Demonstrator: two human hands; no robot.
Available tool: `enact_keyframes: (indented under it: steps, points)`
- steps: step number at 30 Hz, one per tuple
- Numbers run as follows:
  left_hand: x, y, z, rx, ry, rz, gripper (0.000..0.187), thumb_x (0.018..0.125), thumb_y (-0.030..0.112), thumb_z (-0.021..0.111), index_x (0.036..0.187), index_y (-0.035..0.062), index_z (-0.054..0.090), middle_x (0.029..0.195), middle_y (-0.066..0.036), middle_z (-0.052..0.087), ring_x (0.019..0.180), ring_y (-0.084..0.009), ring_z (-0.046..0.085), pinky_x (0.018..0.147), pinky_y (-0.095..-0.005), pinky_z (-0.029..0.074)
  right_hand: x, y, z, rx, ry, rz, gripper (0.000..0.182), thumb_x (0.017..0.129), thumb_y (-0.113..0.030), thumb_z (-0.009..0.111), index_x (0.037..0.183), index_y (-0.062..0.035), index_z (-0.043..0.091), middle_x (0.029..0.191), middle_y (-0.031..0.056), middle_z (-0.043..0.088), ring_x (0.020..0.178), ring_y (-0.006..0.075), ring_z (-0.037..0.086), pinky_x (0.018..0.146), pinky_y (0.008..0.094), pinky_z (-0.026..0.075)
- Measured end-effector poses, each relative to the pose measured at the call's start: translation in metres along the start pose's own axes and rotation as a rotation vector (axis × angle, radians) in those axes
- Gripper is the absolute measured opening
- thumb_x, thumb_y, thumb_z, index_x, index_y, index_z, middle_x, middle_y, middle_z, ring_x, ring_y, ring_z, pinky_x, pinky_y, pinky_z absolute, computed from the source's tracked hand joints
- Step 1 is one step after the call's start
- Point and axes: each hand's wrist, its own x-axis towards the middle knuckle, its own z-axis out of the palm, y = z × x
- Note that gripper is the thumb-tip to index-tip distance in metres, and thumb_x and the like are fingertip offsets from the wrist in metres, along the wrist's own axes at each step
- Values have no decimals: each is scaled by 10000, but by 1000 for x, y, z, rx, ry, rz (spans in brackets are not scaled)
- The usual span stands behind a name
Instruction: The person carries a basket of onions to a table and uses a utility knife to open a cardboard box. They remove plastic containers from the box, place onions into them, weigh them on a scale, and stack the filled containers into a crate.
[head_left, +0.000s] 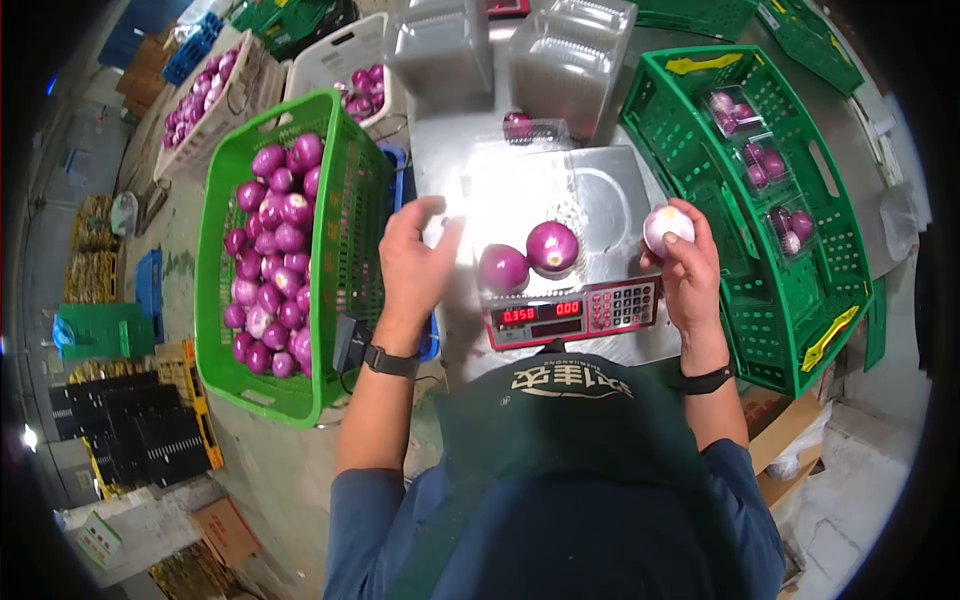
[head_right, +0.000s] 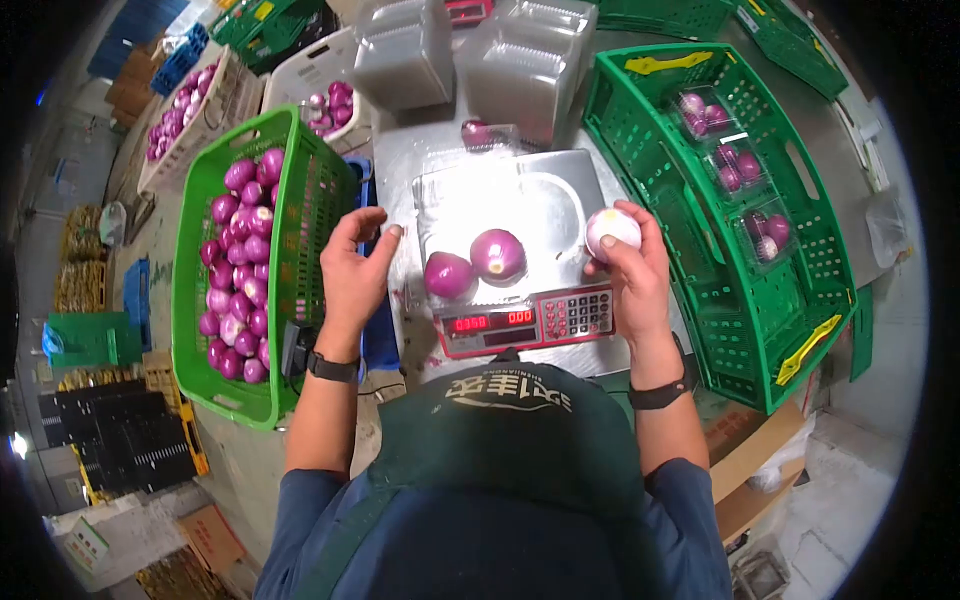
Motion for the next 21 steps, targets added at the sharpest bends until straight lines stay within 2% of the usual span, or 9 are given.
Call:
enact_keyframes:
  steps: [3,8,10,11,12,14,15,19,21]
  points:
    - [-15,-5,-6,53,20,22,314,873,175,777,1125,7,695,1074,-127,716,999,-231,663,918,-348,516,2,1,14,-35,-74,8,606,847,-99,640,1408,-1,435,1193,116,602,1074,192,618,806,320,554]
    - [-34,0,11,132,-102,93,365,824,262,811,1102,53,701,1162,-138,672,1097,-319,586,984,-412,460,12,8,44,-205,-158,-14,609,827,-35,704,1385,11,465,1224,104,603,1080,183,634,893,318,556]
    - [-38,5,21,122,-107,258,411,785,291,819,1080,38,687,1067,-166,660,1042,-374,564,911,-462,466,13,10,68,-278,-192,-43,616,825,-27,739,1378,12,471,1220,97,606,1071,172,638,897,314,555]
    - [-41,14,22,150,-190,172,376,790,292,815,1021,25,686,1089,-187,648,1033,-391,558,908,-477,454,18,16,76,-340,-228,-129,633,814,-28,783,1369,7,481,1215,93,610,1058,166,642,891,310,557]
    - [-42,18,25,91,-160,195,357,789,298,813,962,16,677,1004,-215,664,948,-407,605,844,-486,480,16,15,89,-435,-253,-134,622,818,-75,784,1369,-19,501,1233,87,612,1106,172,618,970,309,507]
    - [-42,23,29,-47,-189,84,335,772,276,805,897,1,660,866,-228,676,810,-423,647,747,-489,510,21,24,108,-616,-286,-284,561,810,-127,806,1299,-21,552,1146,82,651,1032,173,646,939,321,526]
    - [-42,25,28,19,-409,-110,488,752,276,816,1093,42,556,1028,-174,600,1050,-393,546,917,-476,478,22,27,116,-742,-315,-383,543,799,-154,813,1265,-13,572,1120,107,665,1004,210,664,919,339,535]
    - [-54,11,38,-75,-221,-94,545,764,201,783,1207,35,513,1091,-177,582,1064,-364,556,927,-462,483,39,55,110,-1172,-463,-715,558,727,-232,843,1185,-7,618,1101,205,673,984,406,654,872,472,526]
    - [-60,1,44,-14,-133,-28,589,772,188,770,1262,24,487,1135,-187,580,1078,-357,556,943,-455,480,34,58,101,-1196,-436,-724,506,735,-256,824,1149,-44,626,1059,171,666,999,382,632,885,472,493]
